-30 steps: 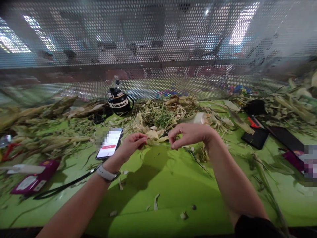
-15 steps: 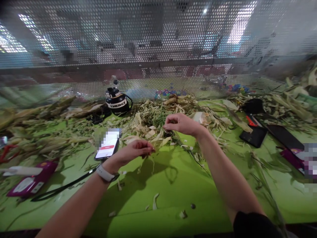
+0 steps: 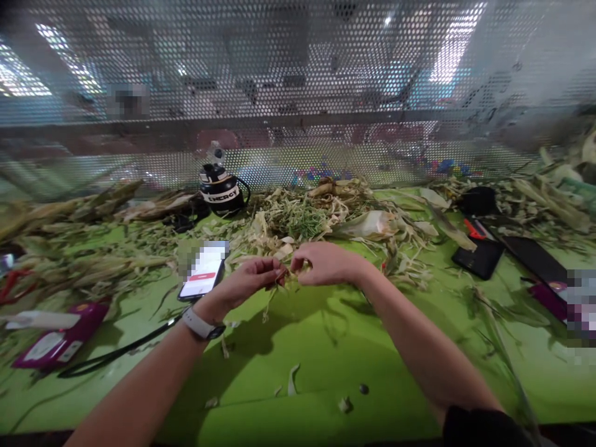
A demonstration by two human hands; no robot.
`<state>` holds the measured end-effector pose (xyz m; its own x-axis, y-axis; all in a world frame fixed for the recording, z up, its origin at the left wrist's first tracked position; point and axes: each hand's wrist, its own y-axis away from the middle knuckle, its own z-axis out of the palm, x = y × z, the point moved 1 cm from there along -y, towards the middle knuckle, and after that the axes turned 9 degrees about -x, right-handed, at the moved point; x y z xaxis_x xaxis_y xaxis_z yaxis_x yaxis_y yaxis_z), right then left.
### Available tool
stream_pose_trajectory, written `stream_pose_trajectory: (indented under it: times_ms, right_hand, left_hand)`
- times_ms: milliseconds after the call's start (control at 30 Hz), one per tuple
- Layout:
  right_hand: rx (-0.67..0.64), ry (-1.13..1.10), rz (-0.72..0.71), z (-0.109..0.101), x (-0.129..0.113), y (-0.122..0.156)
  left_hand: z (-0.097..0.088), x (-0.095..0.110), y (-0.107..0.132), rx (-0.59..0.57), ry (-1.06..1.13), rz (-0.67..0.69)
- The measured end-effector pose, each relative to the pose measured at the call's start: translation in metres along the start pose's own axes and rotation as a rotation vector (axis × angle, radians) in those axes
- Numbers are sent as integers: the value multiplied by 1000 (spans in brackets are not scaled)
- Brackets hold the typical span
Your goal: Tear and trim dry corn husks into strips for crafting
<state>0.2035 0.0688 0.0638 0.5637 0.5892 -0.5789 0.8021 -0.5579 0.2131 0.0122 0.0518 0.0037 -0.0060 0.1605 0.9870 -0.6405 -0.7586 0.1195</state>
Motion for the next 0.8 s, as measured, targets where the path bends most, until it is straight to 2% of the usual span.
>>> stream_pose_trajectory:
  times_ms: [100,233,400,567,700,800]
  right_hand:
    - [-4,41,-17,6,0,-5]
    - [-15,-58,-49,11,4,-15]
    - [5,-92,-67,1,11,-10]
    - [5,-101,-23,-2,13,-7]
    - [-76,-87,21,4,11,-10]
    - [-109,-95,-11,8,10,-14]
  left_hand:
    - [0,1,0,9,33,36]
    - [2,2,1,32,70,45]
    - [1,2,1,54,87,-9]
    - [1,2,0,5,93,-43]
    - [1,3,1,7,116,-19]
    - [1,3,1,17,119,-14]
